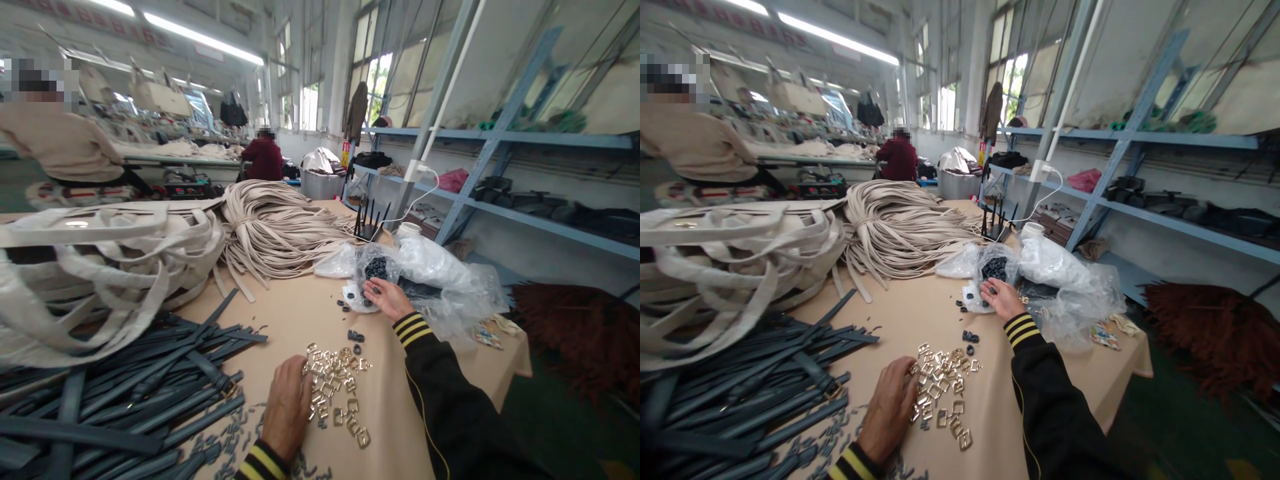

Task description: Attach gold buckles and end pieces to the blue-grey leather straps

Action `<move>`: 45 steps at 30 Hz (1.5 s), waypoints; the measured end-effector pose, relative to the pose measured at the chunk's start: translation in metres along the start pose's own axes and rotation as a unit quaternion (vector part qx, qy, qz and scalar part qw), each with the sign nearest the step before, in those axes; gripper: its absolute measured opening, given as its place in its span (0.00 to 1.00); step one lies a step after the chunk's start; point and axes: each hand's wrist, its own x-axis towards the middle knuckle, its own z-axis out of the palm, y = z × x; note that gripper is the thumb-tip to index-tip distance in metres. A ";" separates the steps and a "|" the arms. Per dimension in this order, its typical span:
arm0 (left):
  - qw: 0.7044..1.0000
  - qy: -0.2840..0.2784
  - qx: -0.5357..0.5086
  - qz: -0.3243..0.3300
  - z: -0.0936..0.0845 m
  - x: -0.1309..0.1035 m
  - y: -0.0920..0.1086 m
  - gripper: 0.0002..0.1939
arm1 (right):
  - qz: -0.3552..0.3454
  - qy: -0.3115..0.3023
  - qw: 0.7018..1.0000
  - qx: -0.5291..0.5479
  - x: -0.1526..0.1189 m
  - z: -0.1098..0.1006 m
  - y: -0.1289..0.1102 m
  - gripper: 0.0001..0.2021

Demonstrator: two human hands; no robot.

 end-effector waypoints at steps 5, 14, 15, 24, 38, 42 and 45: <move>1.000 -0.011 -0.001 -0.011 0.003 0.001 0.000 0.10 | -0.041 0.052 0.996 -0.067 0.015 -0.010 -0.008 0.16; 1.000 -0.021 0.002 -0.014 0.003 0.001 0.001 0.10 | -0.116 -0.021 0.913 -0.391 -0.016 -0.025 0.003 0.21; 1.000 -0.022 0.003 -0.015 0.003 0.001 0.001 0.10 | -0.112 -0.027 0.893 -0.436 -0.020 -0.026 0.008 0.20; 0.999 -0.043 0.012 -0.027 -0.003 0.002 0.008 0.09 | -0.182 0.057 0.822 -0.537 0.010 -0.019 -0.022 0.11; 0.997 -0.063 0.005 -0.045 -0.004 0.001 0.009 0.09 | -0.269 0.017 0.852 -0.449 0.030 -0.032 -0.040 0.09; 0.997 -0.062 -0.001 -0.037 -0.003 0.001 0.007 0.08 | -0.269 -0.093 0.773 -0.567 0.027 -0.034 -0.028 0.04; 0.997 -0.063 -0.003 -0.036 -0.002 0.002 0.006 0.08 | -0.242 -0.126 0.710 -0.649 0.036 -0.030 -0.017 0.05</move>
